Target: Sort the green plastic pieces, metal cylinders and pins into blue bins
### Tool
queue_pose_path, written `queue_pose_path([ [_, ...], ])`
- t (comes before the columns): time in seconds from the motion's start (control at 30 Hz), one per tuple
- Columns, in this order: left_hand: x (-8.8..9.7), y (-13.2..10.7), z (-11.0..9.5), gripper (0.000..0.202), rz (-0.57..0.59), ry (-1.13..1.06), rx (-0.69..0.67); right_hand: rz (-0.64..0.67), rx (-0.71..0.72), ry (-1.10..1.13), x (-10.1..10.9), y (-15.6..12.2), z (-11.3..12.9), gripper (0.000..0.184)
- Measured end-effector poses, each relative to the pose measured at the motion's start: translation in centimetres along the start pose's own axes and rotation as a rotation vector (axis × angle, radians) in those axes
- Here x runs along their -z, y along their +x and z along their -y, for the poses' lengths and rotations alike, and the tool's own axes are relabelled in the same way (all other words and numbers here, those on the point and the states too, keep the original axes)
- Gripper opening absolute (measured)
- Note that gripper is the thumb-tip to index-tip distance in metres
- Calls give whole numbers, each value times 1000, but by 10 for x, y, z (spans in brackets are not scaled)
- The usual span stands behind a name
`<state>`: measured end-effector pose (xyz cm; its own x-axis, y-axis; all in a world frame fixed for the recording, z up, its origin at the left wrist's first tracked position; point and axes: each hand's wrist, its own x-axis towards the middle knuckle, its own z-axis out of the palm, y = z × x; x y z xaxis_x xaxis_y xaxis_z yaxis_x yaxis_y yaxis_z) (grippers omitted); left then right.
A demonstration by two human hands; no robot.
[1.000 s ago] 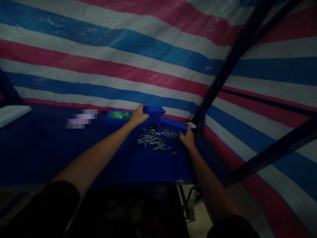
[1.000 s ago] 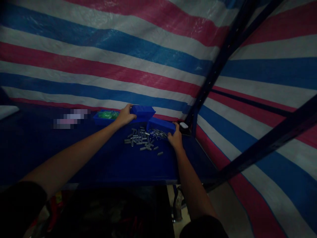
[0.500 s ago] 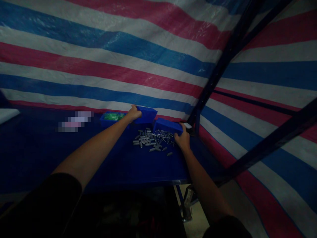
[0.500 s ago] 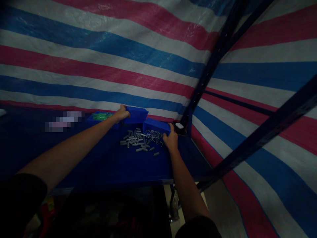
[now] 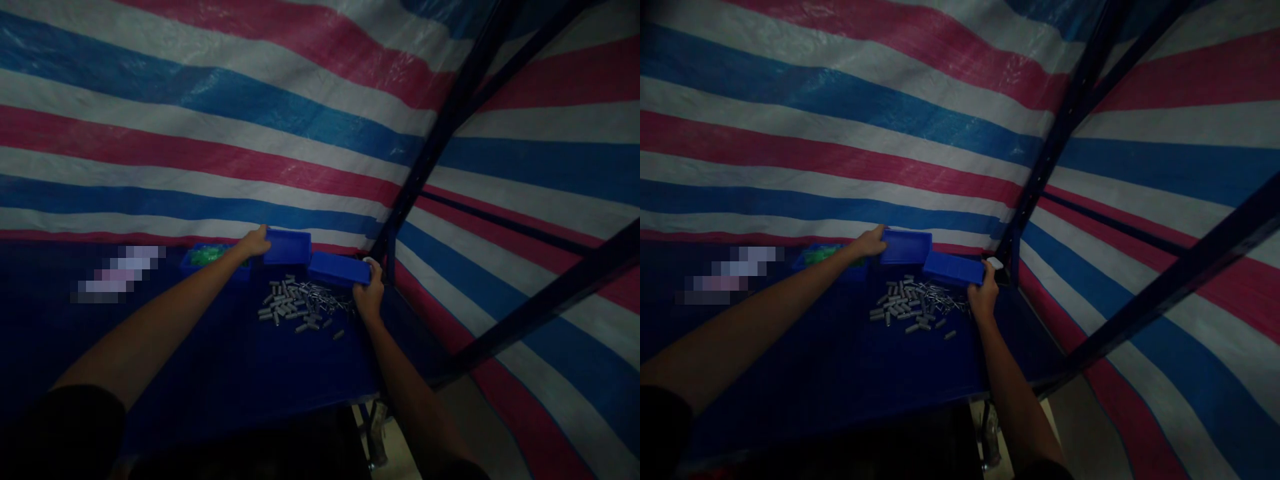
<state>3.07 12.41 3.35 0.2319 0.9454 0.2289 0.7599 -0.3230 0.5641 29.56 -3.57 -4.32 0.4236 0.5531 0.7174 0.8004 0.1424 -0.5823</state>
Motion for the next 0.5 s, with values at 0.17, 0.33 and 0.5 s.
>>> queue_pose_path([
  [0.17, 0, 15, 4, 68, 100, 181, -25, -192, -299, -25, 9, 29, -13, 48],
  [0.33, -7, 30, 3, 56, 305, 335, -160, -112, -391, -203, 13, 87, -27, 51],
  [0.5, -21, 35, 7, 55, 359, 353, -202, 52, -323, -391, -6, 128, -32, 38],
])
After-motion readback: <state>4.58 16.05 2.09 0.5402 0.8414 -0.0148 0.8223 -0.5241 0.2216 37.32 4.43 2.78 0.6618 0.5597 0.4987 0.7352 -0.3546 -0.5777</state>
